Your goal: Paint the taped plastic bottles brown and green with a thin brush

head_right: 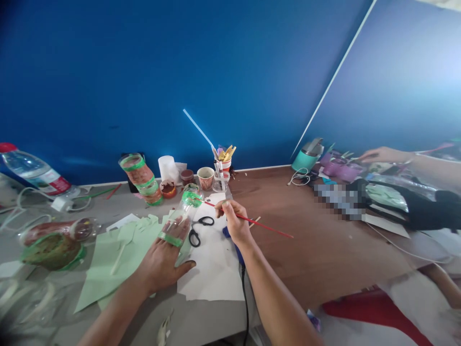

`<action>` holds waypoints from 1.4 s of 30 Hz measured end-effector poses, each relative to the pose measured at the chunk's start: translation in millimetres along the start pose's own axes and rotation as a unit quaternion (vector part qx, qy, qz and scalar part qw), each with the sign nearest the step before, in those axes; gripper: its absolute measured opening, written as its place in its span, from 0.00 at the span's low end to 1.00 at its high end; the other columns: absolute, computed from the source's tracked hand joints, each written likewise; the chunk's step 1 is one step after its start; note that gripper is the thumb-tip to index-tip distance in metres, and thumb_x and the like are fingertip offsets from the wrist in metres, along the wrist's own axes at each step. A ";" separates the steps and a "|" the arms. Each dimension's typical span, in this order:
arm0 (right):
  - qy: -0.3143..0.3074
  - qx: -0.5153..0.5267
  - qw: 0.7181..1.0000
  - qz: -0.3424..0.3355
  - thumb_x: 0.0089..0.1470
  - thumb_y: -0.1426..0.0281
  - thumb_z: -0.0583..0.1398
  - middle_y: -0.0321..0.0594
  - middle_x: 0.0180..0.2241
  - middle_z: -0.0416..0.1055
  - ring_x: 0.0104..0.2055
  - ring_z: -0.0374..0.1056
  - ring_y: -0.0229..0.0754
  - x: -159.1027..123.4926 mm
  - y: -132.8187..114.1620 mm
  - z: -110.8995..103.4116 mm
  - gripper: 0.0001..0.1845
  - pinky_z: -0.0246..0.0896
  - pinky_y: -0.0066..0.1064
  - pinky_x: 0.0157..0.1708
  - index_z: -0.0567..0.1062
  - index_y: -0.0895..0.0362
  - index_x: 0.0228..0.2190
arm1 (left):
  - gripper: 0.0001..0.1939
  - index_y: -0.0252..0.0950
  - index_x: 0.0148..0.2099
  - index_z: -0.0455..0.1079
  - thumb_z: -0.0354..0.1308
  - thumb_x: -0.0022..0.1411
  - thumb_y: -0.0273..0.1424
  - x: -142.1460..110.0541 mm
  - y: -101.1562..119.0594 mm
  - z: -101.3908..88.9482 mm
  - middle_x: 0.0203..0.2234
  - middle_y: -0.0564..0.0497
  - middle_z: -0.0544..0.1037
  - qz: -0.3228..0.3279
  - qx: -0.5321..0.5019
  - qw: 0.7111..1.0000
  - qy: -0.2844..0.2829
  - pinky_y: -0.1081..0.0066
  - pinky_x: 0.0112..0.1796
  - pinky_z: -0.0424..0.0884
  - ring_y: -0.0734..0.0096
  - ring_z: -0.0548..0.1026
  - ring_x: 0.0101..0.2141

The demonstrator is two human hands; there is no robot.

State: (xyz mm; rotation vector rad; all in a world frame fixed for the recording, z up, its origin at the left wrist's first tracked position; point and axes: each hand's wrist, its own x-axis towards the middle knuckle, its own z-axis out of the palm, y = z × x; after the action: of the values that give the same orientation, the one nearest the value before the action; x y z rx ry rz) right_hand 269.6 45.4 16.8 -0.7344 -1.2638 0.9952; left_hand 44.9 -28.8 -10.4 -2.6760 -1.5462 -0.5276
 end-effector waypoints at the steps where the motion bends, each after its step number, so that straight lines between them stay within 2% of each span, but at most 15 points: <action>1: -0.002 -0.007 1.000 0.008 0.57 0.53 0.58 0.37 0.18 0.68 0.22 0.61 0.38 0.0 -0.2 0.4 0.22 0.58 0.32 0.27 0.75 0.56 0.22 | 0.49 0.35 0.72 0.38 0.57 0.59 0.49 -0.1 0.2 0.3 0.66 0.39 0.56 0.000 -0.004 1.000 -0.003 0.52 0.61 0.52 0.46 0.54 0.65; 4: 0.024 -0.023 0.999 0.018 0.58 0.53 0.57 0.36 0.17 0.66 0.21 0.60 0.37 0.5 0.7 -1.4 0.24 0.57 0.31 0.25 0.74 0.56 0.20 | 0.48 0.37 0.72 0.40 0.57 0.59 0.49 -0.5 -0.2 1.9 0.67 0.42 0.57 -0.003 -0.018 1.000 -0.003 0.53 0.62 0.51 0.47 0.54 0.65; 7: 0.045 -0.010 0.999 -0.008 0.59 0.54 0.56 0.35 0.17 0.65 0.22 0.60 0.37 1.1 3.7 -4.9 0.24 0.56 0.31 0.25 0.74 0.56 0.20 | 0.46 0.37 0.71 0.42 0.57 0.59 0.49 -1.0 -0.7 3.5 0.66 0.43 0.57 -0.010 -0.015 1.000 -0.007 0.55 0.62 0.52 0.48 0.54 0.65; 13: 0.003 -0.010 1.000 -0.016 0.59 0.54 0.56 0.38 0.20 0.70 0.24 0.62 0.39 -0.2 5.2 -3.1 0.21 0.60 0.33 0.29 0.77 0.57 0.26 | 0.45 0.38 0.71 0.43 0.55 0.60 0.50 -2.7 2.3 6.3 0.66 0.43 0.58 0.009 -0.013 1.000 -0.002 0.55 0.62 0.49 0.48 0.55 0.65; 22: 0.060 0.002 0.998 -0.016 0.59 0.56 0.56 0.34 0.16 0.65 0.21 0.60 0.37 2.4 4.0 -7.2 0.23 0.55 0.30 0.25 0.74 0.56 0.20 | 0.41 0.36 0.69 0.51 0.56 0.61 0.48 -2.0 1.4 2.4 0.64 0.42 0.62 -0.009 -0.003 1.000 -0.014 0.55 0.59 0.57 0.46 0.59 0.63; 25: 0.036 0.011 0.999 -0.021 0.58 0.55 0.57 0.36 0.18 0.68 0.22 0.62 0.38 1.8 2.8 -4.6 0.21 0.57 0.31 0.27 0.76 0.56 0.23 | 0.40 0.34 0.69 0.53 0.55 0.61 0.48 -0.9 5.8 0.6 0.63 0.39 0.65 -0.012 0.009 0.999 -0.038 0.54 0.58 0.59 0.44 0.62 0.61; 29: 0.017 -0.005 1.000 0.002 0.57 0.53 0.58 0.37 0.18 0.69 0.23 0.62 0.38 1.7 2.0 -2.3 0.22 0.58 0.32 0.27 0.77 0.57 0.23 | 0.43 0.34 0.70 0.47 0.54 0.61 0.49 -1.3 9.9 1.3 0.63 0.38 0.63 0.001 0.026 0.999 -0.033 0.54 0.57 0.60 0.43 0.63 0.61; 36: 0.065 0.000 0.998 -0.008 0.59 0.56 0.58 0.34 0.16 0.64 0.20 0.58 0.35 2.9 5.0 -9.5 0.22 0.51 0.29 0.23 0.75 0.57 0.20 | 0.45 0.35 0.72 0.39 0.55 0.62 0.47 -4.1 2.6 4.2 0.65 0.41 0.59 0.002 0.062 0.998 0.023 0.57 0.59 0.57 0.48 0.59 0.63; 42: 0.032 -0.013 0.999 0.014 0.58 0.55 0.57 0.35 0.18 0.67 0.20 0.58 0.36 1.7 4.4 -5.9 0.22 0.53 0.30 0.24 0.75 0.57 0.21 | 0.45 0.33 0.72 0.40 0.55 0.62 0.48 -1.0 2.7 1.4 0.65 0.39 0.60 0.022 0.060 0.998 0.019 0.56 0.59 0.57 0.48 0.58 0.64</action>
State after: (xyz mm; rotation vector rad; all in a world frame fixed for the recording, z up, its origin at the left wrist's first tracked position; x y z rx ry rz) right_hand 274.5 49.2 12.5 -0.7993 -1.2163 0.9726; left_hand 47.1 -30.8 -11.5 -2.5894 -1.4552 -0.4674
